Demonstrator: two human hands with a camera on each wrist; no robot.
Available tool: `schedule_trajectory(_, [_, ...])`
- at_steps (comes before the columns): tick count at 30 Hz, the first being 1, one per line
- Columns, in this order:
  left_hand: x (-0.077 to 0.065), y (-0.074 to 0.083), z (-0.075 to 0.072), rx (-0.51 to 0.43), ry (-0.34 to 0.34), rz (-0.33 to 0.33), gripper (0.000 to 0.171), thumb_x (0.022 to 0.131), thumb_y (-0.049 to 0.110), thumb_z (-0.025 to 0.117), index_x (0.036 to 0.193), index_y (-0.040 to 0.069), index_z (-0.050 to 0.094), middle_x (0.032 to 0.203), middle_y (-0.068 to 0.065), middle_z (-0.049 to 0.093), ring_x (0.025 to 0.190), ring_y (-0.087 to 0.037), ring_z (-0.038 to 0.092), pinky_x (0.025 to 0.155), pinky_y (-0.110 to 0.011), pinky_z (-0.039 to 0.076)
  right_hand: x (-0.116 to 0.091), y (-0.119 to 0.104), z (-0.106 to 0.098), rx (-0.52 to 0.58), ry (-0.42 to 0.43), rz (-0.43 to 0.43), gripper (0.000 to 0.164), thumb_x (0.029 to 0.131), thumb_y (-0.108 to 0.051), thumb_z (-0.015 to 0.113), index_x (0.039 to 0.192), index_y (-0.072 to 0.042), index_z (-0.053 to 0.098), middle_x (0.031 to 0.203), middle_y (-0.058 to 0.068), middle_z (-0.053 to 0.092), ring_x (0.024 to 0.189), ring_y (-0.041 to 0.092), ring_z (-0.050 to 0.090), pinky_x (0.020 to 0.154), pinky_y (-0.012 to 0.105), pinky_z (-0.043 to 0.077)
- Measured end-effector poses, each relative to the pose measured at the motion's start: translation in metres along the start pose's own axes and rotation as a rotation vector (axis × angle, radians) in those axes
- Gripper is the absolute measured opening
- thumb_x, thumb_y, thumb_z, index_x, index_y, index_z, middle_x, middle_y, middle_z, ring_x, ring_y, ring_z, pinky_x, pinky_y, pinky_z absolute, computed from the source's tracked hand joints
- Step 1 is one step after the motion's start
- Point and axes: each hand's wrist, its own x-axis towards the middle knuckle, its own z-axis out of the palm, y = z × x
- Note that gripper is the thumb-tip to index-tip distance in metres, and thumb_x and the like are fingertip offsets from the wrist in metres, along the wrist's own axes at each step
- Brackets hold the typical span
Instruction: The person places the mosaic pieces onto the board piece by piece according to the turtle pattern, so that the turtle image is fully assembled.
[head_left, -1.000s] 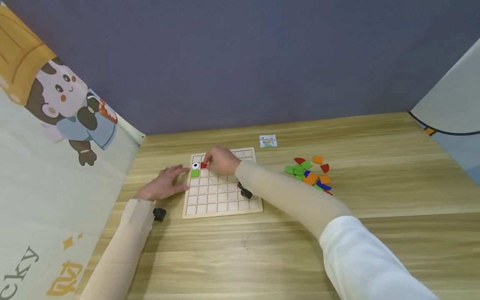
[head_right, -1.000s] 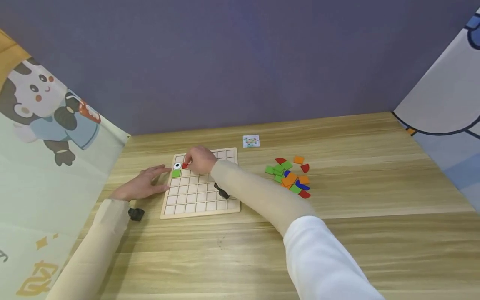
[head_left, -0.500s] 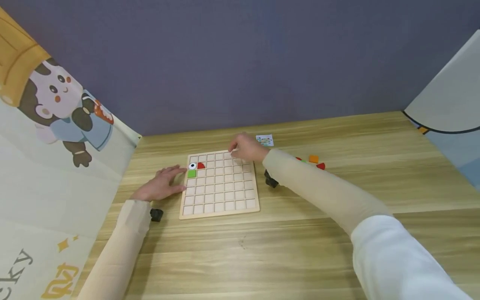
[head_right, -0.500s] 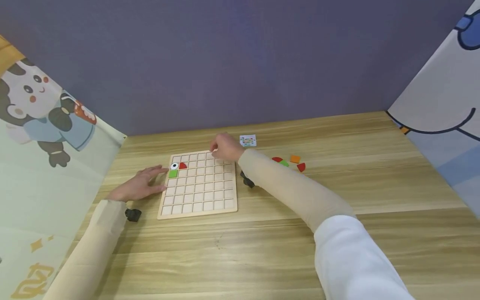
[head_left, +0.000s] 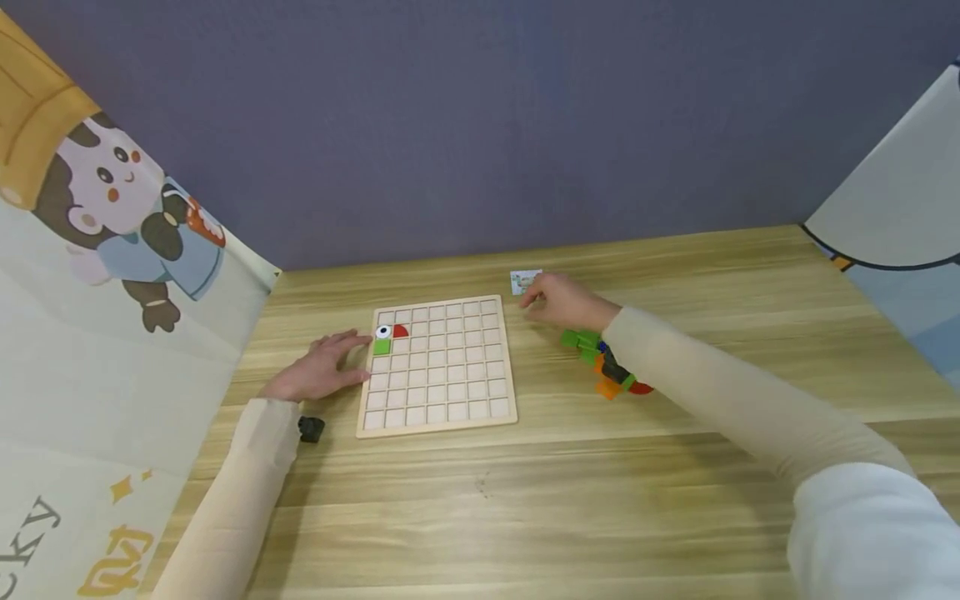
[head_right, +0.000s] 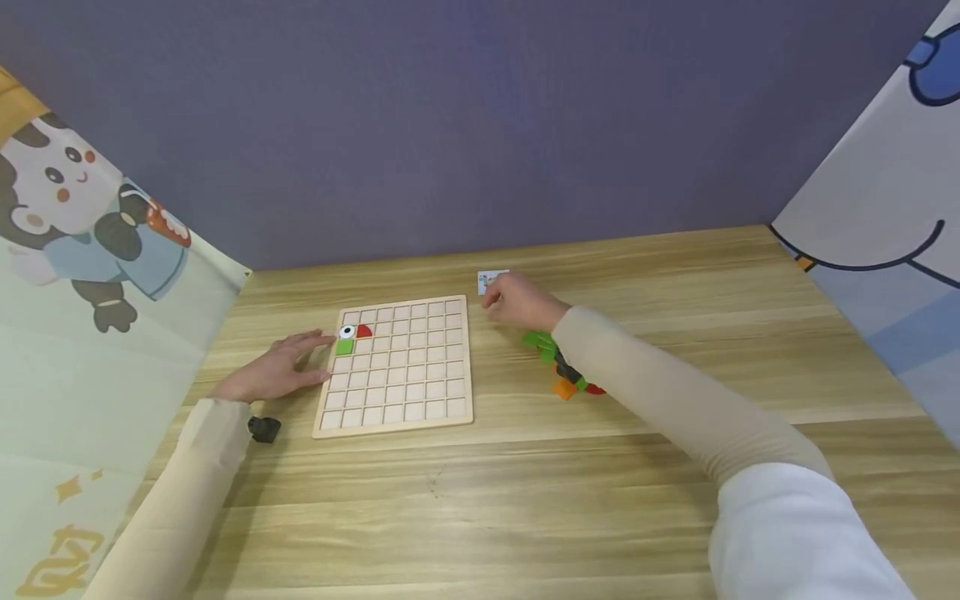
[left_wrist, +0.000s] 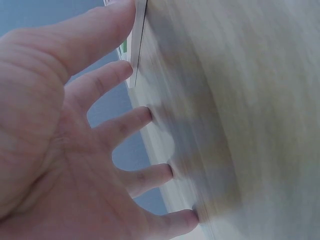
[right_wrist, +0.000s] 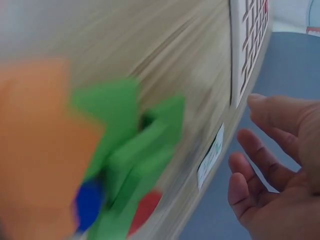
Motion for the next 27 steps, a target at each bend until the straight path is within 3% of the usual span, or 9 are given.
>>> schedule_trajectory(4, [-0.001, 0.001, -0.001, -0.001, -0.011, -0.008, 0.067, 0.092, 0.033, 0.062, 0.146, 0.006, 0.034, 0.151, -0.027, 0.018, 0.136, -0.047, 0.012, 0.107, -0.063, 0.004, -0.020, 0.012, -0.009, 0.004, -0.014, 0.026, 0.020, 0.087, -0.011, 0.069, 0.105, -0.003, 0.071, 0.111, 0.012, 0.061, 0.105, 0.031, 0.055, 0.090, 0.046, 0.046])
schedule_trajectory(9, [-0.002, -0.001, -0.001, -0.007, -0.018, -0.012, 0.067, 0.092, 0.036, 0.061, 0.146, 0.008, 0.034, 0.151, -0.027, 0.017, 0.136, -0.047, 0.012, 0.106, -0.064, 0.004, -0.045, 0.021, -0.018, 0.023, -0.027, 0.062, 0.019, 0.087, -0.009, 0.069, 0.106, -0.006, 0.072, 0.108, 0.007, 0.062, 0.097, 0.025, 0.057, 0.083, 0.043, 0.049])
schedule_trajectory(16, [-0.002, -0.003, -0.001, 0.002, -0.016, -0.006, 0.067, 0.092, 0.037, 0.061, 0.146, 0.008, 0.034, 0.151, -0.027, 0.018, 0.137, -0.046, 0.012, 0.106, -0.063, 0.004, -0.071, 0.038, -0.022, -0.061, -0.028, 0.006, 0.015, 0.082, -0.002, 0.072, 0.096, -0.009, 0.075, 0.098, 0.002, 0.067, 0.091, 0.022, 0.060, 0.079, 0.040, 0.051])
schedule_trajectory(21, [-0.004, -0.002, -0.001, -0.006, -0.017, -0.006, 0.067, 0.092, 0.036, 0.061, 0.146, 0.008, 0.034, 0.151, -0.027, 0.017, 0.137, -0.046, 0.012, 0.106, -0.064, 0.003, -0.085, 0.040, -0.018, -0.112, -0.036, 0.010, 0.016, 0.079, -0.013, 0.078, 0.096, -0.012, 0.076, 0.096, 0.000, 0.065, 0.087, 0.022, 0.054, 0.075, 0.040, 0.046])
schedule_trajectory(27, [-0.004, -0.001, -0.001, -0.008, -0.017, -0.001, 0.067, 0.092, 0.036, 0.062, 0.146, 0.007, 0.034, 0.151, -0.028, 0.018, 0.136, -0.048, 0.012, 0.106, -0.065, 0.004, -0.092, 0.039, -0.013, -0.095, -0.019, 0.098, 0.016, 0.081, -0.021, 0.076, 0.095, -0.013, 0.075, 0.097, 0.002, 0.063, 0.085, 0.023, 0.049, 0.073, 0.039, 0.044])
